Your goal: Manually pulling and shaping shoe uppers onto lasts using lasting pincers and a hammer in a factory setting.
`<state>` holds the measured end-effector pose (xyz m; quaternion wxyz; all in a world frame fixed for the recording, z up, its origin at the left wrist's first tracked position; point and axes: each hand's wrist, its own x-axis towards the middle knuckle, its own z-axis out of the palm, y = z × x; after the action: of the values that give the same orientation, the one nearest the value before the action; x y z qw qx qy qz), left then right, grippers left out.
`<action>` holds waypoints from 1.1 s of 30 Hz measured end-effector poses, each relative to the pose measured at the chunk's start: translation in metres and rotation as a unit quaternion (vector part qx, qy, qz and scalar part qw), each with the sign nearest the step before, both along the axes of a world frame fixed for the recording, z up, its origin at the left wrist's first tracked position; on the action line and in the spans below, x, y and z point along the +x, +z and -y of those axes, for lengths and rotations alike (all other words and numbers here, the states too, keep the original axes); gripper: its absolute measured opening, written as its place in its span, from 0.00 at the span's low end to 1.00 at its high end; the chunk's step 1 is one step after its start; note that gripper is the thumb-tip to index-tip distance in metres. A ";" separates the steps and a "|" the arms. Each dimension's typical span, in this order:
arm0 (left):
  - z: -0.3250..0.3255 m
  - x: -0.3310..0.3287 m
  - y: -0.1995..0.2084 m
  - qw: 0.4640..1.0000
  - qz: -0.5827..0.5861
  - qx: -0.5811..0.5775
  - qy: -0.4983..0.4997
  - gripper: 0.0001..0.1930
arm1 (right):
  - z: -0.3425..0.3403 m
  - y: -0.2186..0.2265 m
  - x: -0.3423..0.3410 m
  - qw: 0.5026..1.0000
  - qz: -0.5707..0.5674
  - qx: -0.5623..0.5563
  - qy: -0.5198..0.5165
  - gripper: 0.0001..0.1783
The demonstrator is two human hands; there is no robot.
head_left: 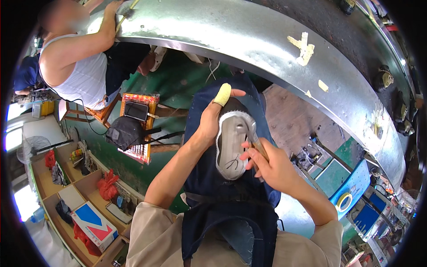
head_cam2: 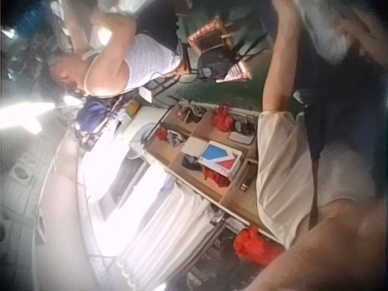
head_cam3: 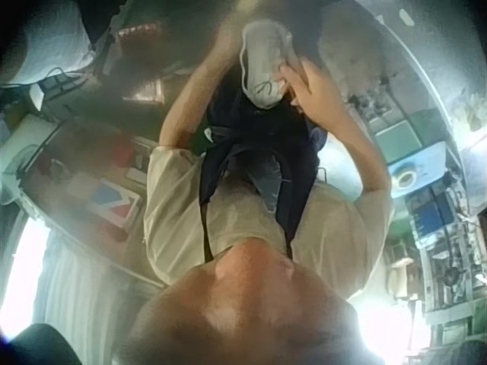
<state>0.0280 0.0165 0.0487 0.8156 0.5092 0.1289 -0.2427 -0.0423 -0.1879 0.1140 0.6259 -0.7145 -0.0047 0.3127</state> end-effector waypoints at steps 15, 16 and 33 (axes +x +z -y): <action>0.011 -0.013 0.015 0.959 0.209 0.183 0.050 0.18 | -0.006 -0.017 0.004 0.963 0.164 -0.205 0.053 0.14; 0.012 -0.018 0.024 0.987 0.106 0.106 0.062 0.18 | -0.008 -0.016 0.001 0.948 0.192 -0.244 0.066 0.13; -0.003 -0.019 -0.010 0.917 0.292 0.264 -0.072 0.25 | -0.012 -0.037 0.013 0.937 0.288 -0.187 -0.065 0.11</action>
<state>0.0094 0.0193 0.0387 0.6332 0.7622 -0.0922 -0.0982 -0.0289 -0.1758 0.0770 0.4722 -0.8766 -0.0799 0.0472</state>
